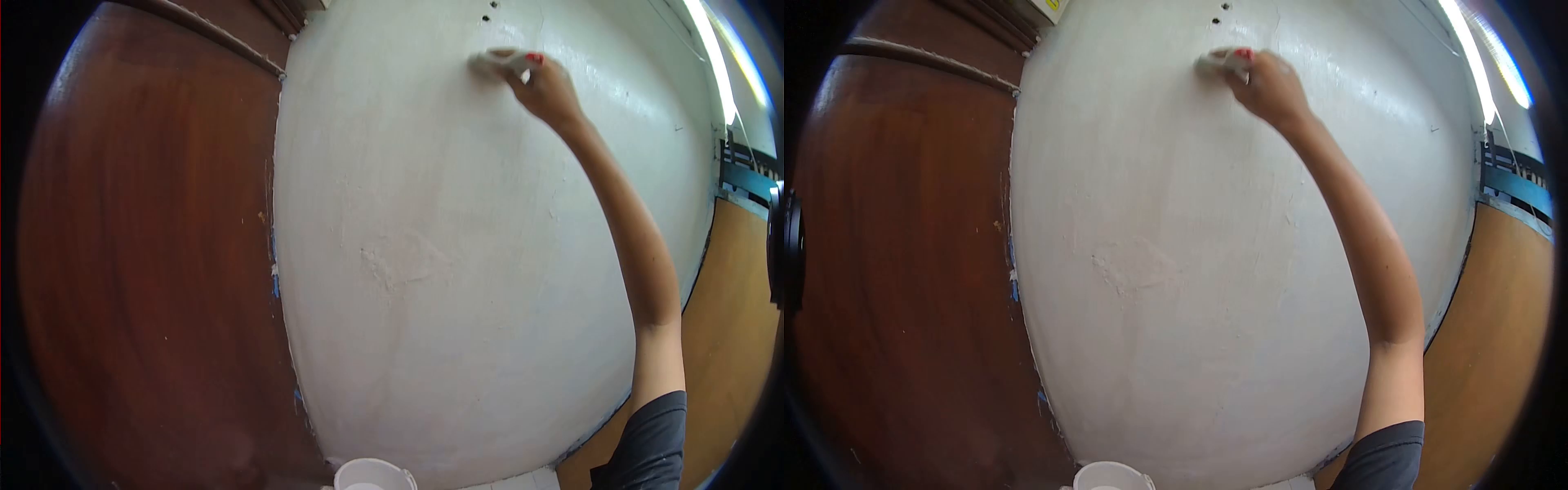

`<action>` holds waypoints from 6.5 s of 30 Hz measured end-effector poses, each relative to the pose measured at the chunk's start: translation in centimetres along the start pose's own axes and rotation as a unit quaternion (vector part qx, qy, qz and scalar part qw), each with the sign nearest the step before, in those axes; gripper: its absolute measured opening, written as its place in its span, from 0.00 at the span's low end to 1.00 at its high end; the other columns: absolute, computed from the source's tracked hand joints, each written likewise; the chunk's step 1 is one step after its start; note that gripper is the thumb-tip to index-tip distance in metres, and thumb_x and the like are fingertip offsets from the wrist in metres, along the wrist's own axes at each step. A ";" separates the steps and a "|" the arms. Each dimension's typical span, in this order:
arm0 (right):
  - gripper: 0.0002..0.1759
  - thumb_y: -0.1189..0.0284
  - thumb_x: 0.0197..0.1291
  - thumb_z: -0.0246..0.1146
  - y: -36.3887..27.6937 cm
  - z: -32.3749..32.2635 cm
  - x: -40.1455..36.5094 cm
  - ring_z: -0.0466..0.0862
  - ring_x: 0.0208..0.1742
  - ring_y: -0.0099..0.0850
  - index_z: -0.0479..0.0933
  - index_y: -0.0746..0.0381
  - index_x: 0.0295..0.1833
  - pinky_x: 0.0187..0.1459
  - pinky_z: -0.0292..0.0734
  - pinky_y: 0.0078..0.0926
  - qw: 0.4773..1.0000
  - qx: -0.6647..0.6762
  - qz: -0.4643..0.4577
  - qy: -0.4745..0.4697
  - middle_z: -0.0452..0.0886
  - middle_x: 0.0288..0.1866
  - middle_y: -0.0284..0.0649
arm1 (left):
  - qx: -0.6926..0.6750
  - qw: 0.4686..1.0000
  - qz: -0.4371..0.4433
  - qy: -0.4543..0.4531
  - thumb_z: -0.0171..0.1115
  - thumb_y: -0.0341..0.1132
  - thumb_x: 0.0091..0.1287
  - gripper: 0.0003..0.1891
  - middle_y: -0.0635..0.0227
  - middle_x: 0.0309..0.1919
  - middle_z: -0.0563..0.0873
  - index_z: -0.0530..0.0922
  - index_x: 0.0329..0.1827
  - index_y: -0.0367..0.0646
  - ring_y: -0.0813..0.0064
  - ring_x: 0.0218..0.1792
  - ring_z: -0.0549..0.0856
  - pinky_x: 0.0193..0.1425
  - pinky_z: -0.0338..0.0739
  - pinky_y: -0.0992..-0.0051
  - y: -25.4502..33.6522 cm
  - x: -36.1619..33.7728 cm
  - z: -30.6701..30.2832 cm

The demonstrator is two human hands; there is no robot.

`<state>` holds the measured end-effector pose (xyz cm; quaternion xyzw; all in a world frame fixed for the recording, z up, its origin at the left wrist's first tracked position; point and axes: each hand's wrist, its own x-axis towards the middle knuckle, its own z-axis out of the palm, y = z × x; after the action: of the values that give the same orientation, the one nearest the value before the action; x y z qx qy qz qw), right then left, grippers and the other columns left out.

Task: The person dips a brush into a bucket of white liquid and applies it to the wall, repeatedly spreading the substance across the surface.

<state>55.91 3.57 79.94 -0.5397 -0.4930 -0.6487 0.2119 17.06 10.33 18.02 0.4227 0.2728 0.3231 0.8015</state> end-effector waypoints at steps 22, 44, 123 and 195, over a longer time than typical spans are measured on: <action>0.19 0.70 0.62 0.70 -8.3 0.4 -17.9 0.81 0.36 0.30 0.84 0.48 0.59 0.37 0.78 0.27 1.000 -0.010 -0.002 -0.008 0.89 0.47 0.32 | -0.003 0.991 -0.105 0.080 0.62 0.24 0.60 0.13 0.71 0.40 0.80 0.75 0.47 0.43 0.77 0.40 0.81 0.40 0.77 0.73 1.3 -0.4 -1.6; 0.26 0.80 0.54 0.69 -19.9 2.2 -35.0 0.87 0.47 0.35 0.83 0.52 0.61 0.50 0.81 0.30 0.988 0.059 0.088 -0.109 0.88 0.56 0.35 | 0.059 0.989 -0.118 0.063 0.62 0.22 0.59 0.10 0.65 0.38 0.83 0.74 0.42 0.40 0.74 0.34 0.87 0.32 0.85 0.76 -0.4 0.7 -5.8; 0.17 0.69 0.60 0.74 -40.3 -13.3 -53.0 0.89 0.44 0.32 0.85 0.65 0.52 0.48 0.83 0.28 0.586 0.311 0.681 -0.310 0.88 0.44 0.48 | 0.173 0.974 -0.023 -0.146 0.68 0.18 0.64 0.19 0.70 0.40 0.77 0.66 0.47 0.41 0.86 0.41 0.80 0.45 0.79 0.83 -2.5 3.3 2.0; 0.17 0.62 0.73 0.60 -25.3 -13.3 -61.1 0.83 0.47 0.27 0.73 0.58 0.60 0.50 0.77 0.25 0.326 0.407 0.845 0.118 0.83 0.51 0.38 | 0.170 0.974 -0.142 -0.038 0.64 0.23 0.65 0.13 0.62 0.41 0.82 0.67 0.47 0.41 0.74 0.38 0.87 0.32 0.88 0.75 -8.4 2.1 9.1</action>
<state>48.97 -12.91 14.92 -0.4301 0.0561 0.1049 0.8949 27.28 3.72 15.03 0.5222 0.3503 0.1387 0.7651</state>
